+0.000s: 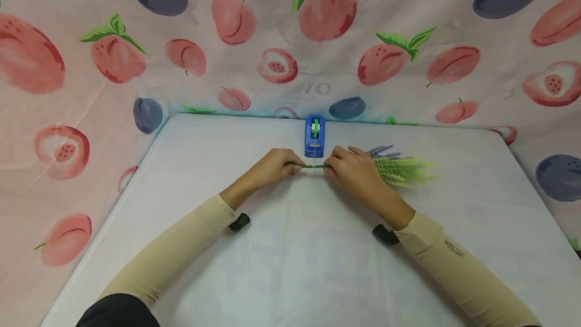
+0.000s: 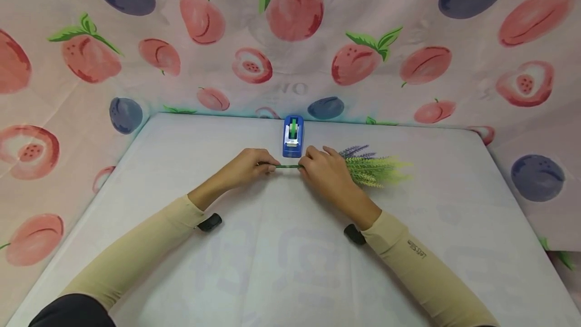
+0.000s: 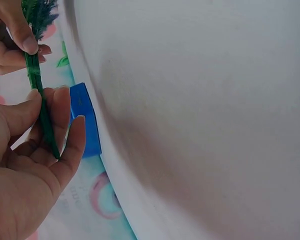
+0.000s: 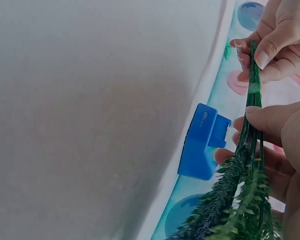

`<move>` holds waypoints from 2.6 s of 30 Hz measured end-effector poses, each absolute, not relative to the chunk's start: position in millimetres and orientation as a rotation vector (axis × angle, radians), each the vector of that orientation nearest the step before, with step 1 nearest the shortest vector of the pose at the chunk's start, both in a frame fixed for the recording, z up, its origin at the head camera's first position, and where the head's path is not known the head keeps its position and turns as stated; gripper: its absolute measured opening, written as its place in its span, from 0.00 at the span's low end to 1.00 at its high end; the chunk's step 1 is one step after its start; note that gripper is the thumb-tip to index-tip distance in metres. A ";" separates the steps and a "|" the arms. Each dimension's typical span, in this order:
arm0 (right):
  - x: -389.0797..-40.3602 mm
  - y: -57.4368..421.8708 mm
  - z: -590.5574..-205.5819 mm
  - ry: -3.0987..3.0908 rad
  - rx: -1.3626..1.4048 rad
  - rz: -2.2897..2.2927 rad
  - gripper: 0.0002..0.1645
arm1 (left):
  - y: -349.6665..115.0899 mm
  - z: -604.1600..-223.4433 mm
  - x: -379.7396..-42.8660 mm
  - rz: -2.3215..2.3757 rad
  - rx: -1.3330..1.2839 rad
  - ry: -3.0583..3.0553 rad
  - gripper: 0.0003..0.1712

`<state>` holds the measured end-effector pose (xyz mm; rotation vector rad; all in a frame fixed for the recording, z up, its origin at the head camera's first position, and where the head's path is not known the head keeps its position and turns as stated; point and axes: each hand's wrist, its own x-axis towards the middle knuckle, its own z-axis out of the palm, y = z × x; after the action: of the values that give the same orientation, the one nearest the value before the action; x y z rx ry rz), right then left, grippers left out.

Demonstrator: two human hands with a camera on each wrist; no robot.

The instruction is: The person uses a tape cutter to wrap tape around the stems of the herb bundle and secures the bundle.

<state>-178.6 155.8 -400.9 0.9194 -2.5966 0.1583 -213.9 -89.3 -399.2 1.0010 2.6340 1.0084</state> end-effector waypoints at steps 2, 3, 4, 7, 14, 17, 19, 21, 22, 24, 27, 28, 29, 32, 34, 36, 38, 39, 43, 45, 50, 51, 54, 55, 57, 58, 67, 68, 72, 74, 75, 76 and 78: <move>-179.0 155.7 -400.6 -2.586 0.926 0.165 0.05 | -89.5 -399.3 -214.3 1.013 1.006 2.624 0.10; -179.4 155.4 -400.3 -2.587 0.925 0.169 0.05 | -89.6 -399.4 -214.5 1.017 1.003 2.619 0.10; -179.4 155.2 -399.9 -2.590 0.923 0.172 0.05 | -89.5 -399.6 -214.8 1.022 1.001 2.613 0.10; -180.2 154.3 -399.6 -2.600 0.908 0.184 0.07 | -89.3 -400.4 -215.6 1.044 0.977 2.591 0.10; -184.8 151.8 -399.4 -2.632 0.892 0.171 0.11 | -87.2 -401.6 -218.3 1.115 0.889 2.532 0.10; -187.1 151.4 -399.9 -2.645 0.886 0.159 0.11 | -86.3 -401.8 -219.0 1.159 0.829 2.503 0.09; -188.5 151.3 -400.3 -2.654 0.886 0.152 0.11 | -86.0 -402.0 -219.3 1.182 0.796 2.489 0.08; -190.0 151.0 -400.9 -2.658 0.893 0.145 0.09 | -86.3 -401.8 -219.3 1.197 0.777 2.479 0.07; -190.7 151.0 -401.2 -2.659 0.896 0.142 0.09 | -86.4 -401.9 -219.4 1.202 0.770 2.475 0.07; -191.5 151.4 -401.6 -2.664 0.901 0.126 0.10 | -86.7 -401.9 -219.4 1.204 0.761 2.476 0.07; -191.5 151.5 -401.0 -2.684 0.896 0.105 0.14 | -86.9 -401.8 -219.8 1.173 0.766 2.517 0.07; -191.5 151.6 -401.2 -2.693 0.890 0.102 0.15 | -87.0 -401.8 -220.1 1.156 0.776 2.535 0.08; -191.2 151.7 -401.3 -2.705 0.882 0.111 0.15 | -87.1 -401.7 -220.3 1.136 0.787 2.558 0.08; -190.7 151.4 -402.1 -2.735 0.858 0.162 0.12 | -87.6 -401.8 -220.5 1.076 0.837 2.609 0.10; -190.7 151.6 -403.0 -2.741 0.847 0.198 0.10 | -87.6 -402.0 -220.6 1.056 0.868 2.622 0.11; -190.5 151.8 -402.7 -2.734 0.847 0.216 0.09 | -87.7 -402.2 -220.8 1.037 0.898 2.636 0.11; -190.1 152.2 -402.2 -2.716 0.852 0.211 0.10 | -87.5 -402.4 -221.4 1.020 0.923 2.651 0.11; -189.9 152.5 -401.9 -2.706 0.859 0.202 0.10 | -87.4 -402.3 -221.7 1.015 0.936 2.659 0.11; -189.7 153.6 -402.0 -2.664 0.879 0.188 0.11 | -87.8 -402.4 -222.8 0.990 0.978 2.681 0.11; -189.7 154.2 -402.3 -2.657 0.888 0.194 0.10 | -88.1 -402.5 -223.4 0.984 0.989 2.693 0.11; -189.1 155.3 -401.4 -2.664 0.888 0.229 0.09 | -88.2 -402.3 -224.3 0.993 0.971 2.714 0.12; -189.3 155.5 -401.0 -2.663 0.886 0.232 0.09 | -88.2 -402.2 -224.4 1.002 0.963 2.714 0.12; -190.8 156.2 -400.7 -2.649 0.881 0.245 0.08 | -87.7 -401.7 -224.5 1.026 0.932 2.720 0.11; -191.4 156.3 -400.4 -2.643 0.881 0.251 0.08 | -87.4 -401.4 -224.3 1.035 0.923 2.722 0.11; -192.9 156.5 -400.1 -2.632 0.876 0.257 0.07 | -86.8 -401.2 -224.1 1.044 0.912 2.727 0.10; -193.8 156.6 -400.4 -2.624 0.877 0.259 0.07 | -86.5 -401.1 -223.9 1.045 0.908 2.730 0.10; -198.6 152.2 -399.3 -2.658 0.869 0.193 0.10 | -85.1 -402.4 -224.4 1.083 0.864 2.712 0.12; -199.0 151.5 -399.1 -2.676 0.859 0.180 0.12 | -85.2 -402.6 -224.8 1.088 0.864 2.708 0.12; -200.6 148.8 -398.3 -2.731 0.825 0.156 0.14 | -85.4 -401.6 -226.3 1.080 0.855 2.706 0.13; -201.0 148.2 -397.9 -2.738 0.820 0.174 0.13 | -85.0 -400.6 -227.1 1.063 0.845 2.711 0.13; -201.5 148.2 -398.2 -2.741 0.820 0.180 0.12 | -84.8 -400.1 -227.2 1.050 0.834 2.716 0.13; -201.8 148.4 -398.3 -2.743 0.820 0.187 0.12 | -84.6 -400.1 -227.5 1.038 0.823 2.720 0.13; -202.2 149.3 -398.8 -2.746 0.823 0.189 0.11 | -84.5 -399.7 -227.6 1.021 0.813 2.719 0.12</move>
<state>-202.2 149.3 -398.8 0.8228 -2.7455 0.1888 -227.6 -84.5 -399.7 0.8128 2.7191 1.0211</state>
